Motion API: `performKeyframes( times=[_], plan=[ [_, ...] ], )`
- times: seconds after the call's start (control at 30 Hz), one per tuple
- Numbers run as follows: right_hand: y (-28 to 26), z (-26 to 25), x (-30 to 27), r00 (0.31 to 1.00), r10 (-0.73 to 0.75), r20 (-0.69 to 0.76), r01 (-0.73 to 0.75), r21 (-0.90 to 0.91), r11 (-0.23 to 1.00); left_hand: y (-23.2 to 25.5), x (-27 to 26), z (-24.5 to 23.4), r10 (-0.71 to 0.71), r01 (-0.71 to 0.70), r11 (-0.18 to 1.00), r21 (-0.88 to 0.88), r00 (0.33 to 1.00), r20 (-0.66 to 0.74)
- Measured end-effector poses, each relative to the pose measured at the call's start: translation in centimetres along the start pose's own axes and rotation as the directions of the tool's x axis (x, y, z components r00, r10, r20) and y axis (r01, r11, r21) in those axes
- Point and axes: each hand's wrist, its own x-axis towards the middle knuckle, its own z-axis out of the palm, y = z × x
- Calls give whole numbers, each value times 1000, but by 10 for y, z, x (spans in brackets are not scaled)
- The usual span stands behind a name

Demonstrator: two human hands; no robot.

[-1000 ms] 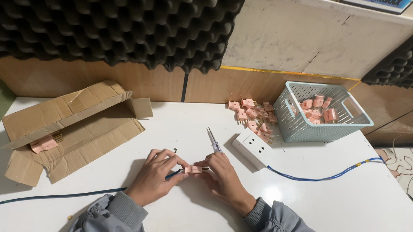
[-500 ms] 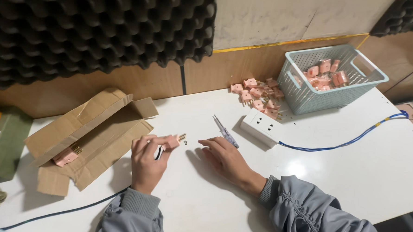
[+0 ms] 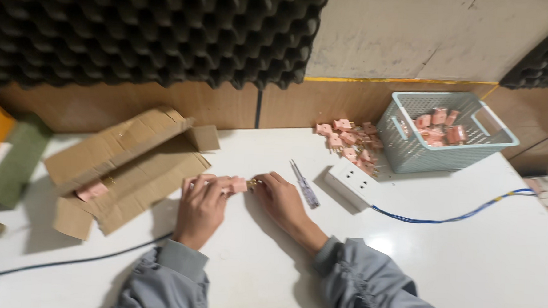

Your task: The person assembles a pink electrical plug by inserting metal pins into the plastic housing and tightening them with a screwdriver. They handle the plug and pins on a white table, using the screwdriver to secure the components in place.

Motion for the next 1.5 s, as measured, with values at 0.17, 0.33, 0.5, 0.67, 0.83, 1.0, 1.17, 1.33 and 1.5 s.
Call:
performKeyframes(
  times=[0.17, 0.33, 0.5, 0.67, 0.83, 1.0, 1.17, 1.33, 1.5],
  plan=[
    [-12, -3, 2, 992, 106, 75, -106, -8, 994, 4, -4, 4, 57, -62, 997, 55, 995, 84],
    [-9, -2, 3, 966, 213, 150, -217, 16, 976, 3, -7, 10, 34, -38, 998, 55, 996, 80],
    [-11, -7, -3, 980, 174, 100, -183, 92, 979, 11, 1, 1, 87, -90, 995, 38, 994, 64],
    [-30, -45, -18, 949, 304, -85, -213, 536, 816, 14, 6, -1, 156, -158, 986, 56, 987, 42],
    [-52, -73, -48, 959, 280, -53, -190, 615, 765, 28, 1, -11, 268, -265, 963, -41, 953, 144],
    [-59, -79, -57, 978, 206, 37, -185, 614, 767, 43, 21, -21, 379, -370, 925, -91, 914, 146],
    [-62, -78, -55, 966, 234, 109, -247, 650, 719, 45, 30, -26, 447, -451, 893, -19, 877, 175],
    [-63, -75, -54, 948, 277, 159, -302, 726, 618, 47, 32, -26, 459, -464, 886, -13, 871, 174],
    [-68, -77, -48, 880, 347, 324, -438, 836, 329, 50, 32, -28, 465, -470, 882, -15, 867, 181]
  ],
)
